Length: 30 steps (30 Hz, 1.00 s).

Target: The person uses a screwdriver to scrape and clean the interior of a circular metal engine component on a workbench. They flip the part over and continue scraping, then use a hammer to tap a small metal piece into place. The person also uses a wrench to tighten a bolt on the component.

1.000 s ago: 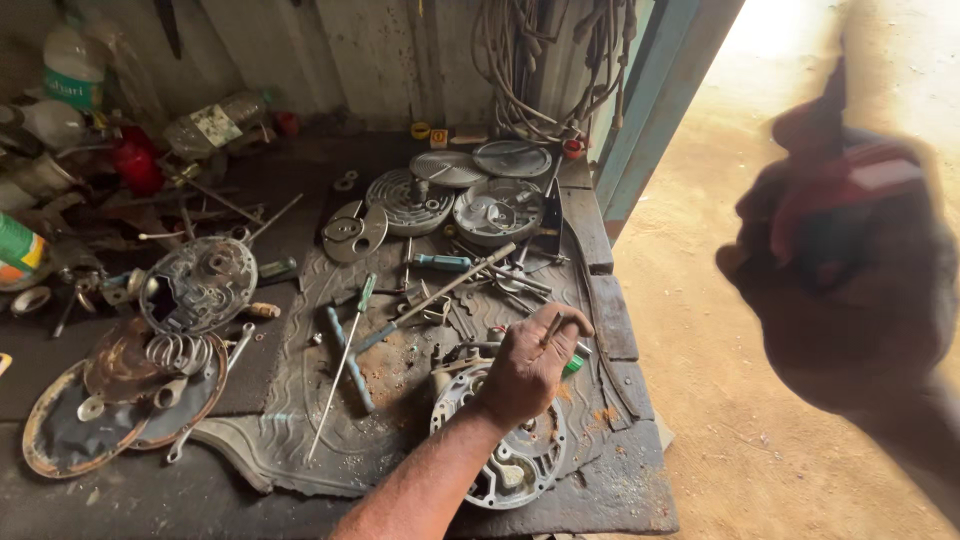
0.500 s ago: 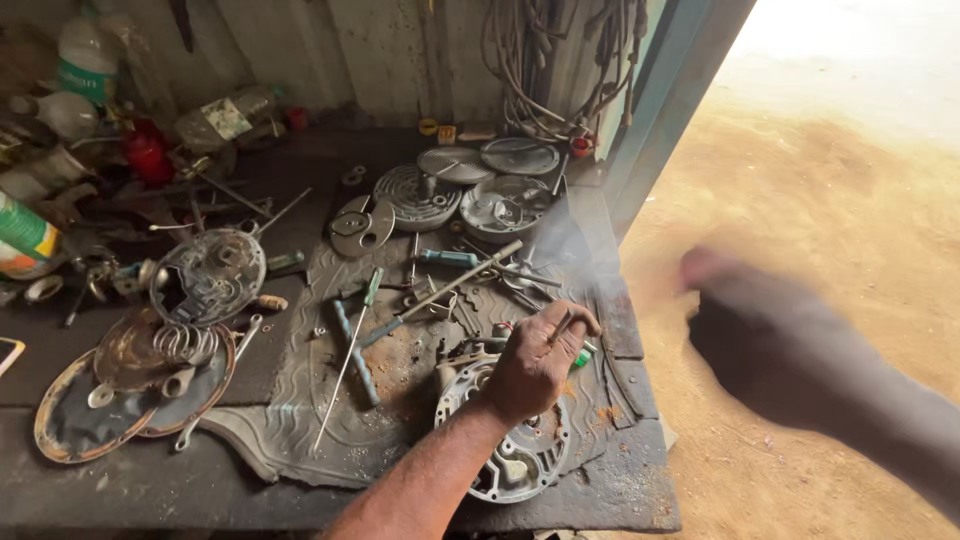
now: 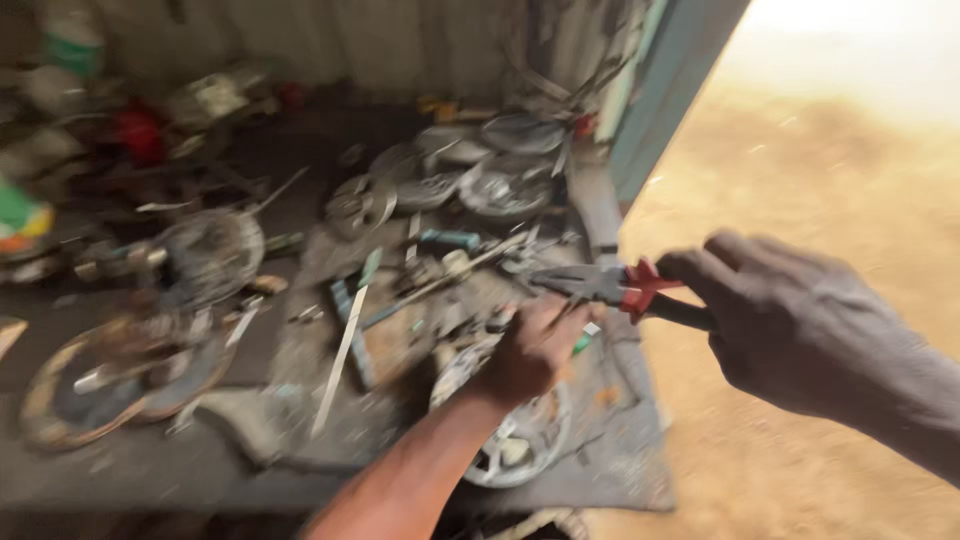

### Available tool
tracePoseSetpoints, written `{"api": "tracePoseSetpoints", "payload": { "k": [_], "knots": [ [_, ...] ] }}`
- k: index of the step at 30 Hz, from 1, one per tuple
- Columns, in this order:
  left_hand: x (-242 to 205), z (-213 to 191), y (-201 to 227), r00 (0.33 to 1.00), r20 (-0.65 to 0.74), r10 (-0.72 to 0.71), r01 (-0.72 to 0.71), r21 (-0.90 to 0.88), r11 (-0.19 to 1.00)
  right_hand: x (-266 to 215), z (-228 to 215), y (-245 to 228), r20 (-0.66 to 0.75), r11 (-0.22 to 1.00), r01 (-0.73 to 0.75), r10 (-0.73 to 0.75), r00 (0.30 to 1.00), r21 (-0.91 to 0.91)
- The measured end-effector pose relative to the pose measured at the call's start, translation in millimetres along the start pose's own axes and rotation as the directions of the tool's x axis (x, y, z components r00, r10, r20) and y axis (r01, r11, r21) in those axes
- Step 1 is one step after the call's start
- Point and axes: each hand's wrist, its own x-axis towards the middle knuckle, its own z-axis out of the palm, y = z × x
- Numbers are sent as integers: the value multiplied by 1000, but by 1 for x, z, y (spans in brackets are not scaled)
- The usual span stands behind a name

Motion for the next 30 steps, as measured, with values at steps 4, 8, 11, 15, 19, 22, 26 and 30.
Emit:
{"api": "tracePoseSetpoints", "payload": {
  "k": [4, 8, 11, 15, 19, 22, 26, 30],
  "knots": [
    [-6, -5, -6, 985, -10, -170, 170, 43, 985, 17, 3, 22, -508, 845, 70, 251, 824, 530],
    [6, 2, -8, 934, 48, -355, 358, -92, 929, 11, 18, 17, 36, 946, -229, 227, 973, 229],
    [10, 6, -8, 990, 52, -128, 132, -88, 987, 4, 16, 19, 124, 977, -165, 149, 981, 134],
    [-3, -7, -4, 942, 54, -332, 336, -143, 931, 19, 10, 36, -423, 860, 23, 228, 877, 511],
    [3, 1, -7, 935, 76, -346, 353, -123, 927, 13, 28, 43, -114, 928, -218, 262, 958, 302],
    [7, -2, -4, 976, 40, -212, 215, -155, 964, 6, 41, 30, 279, 974, -217, 228, 933, -72],
    [3, 0, -5, 899, 89, -430, 439, -169, 883, 9, 29, 41, -306, 937, -64, 176, 936, 343],
    [1, 5, -10, 947, 55, -316, 320, -133, 938, 17, 21, 50, -312, 896, -158, 303, 900, 416]
  ]
}}
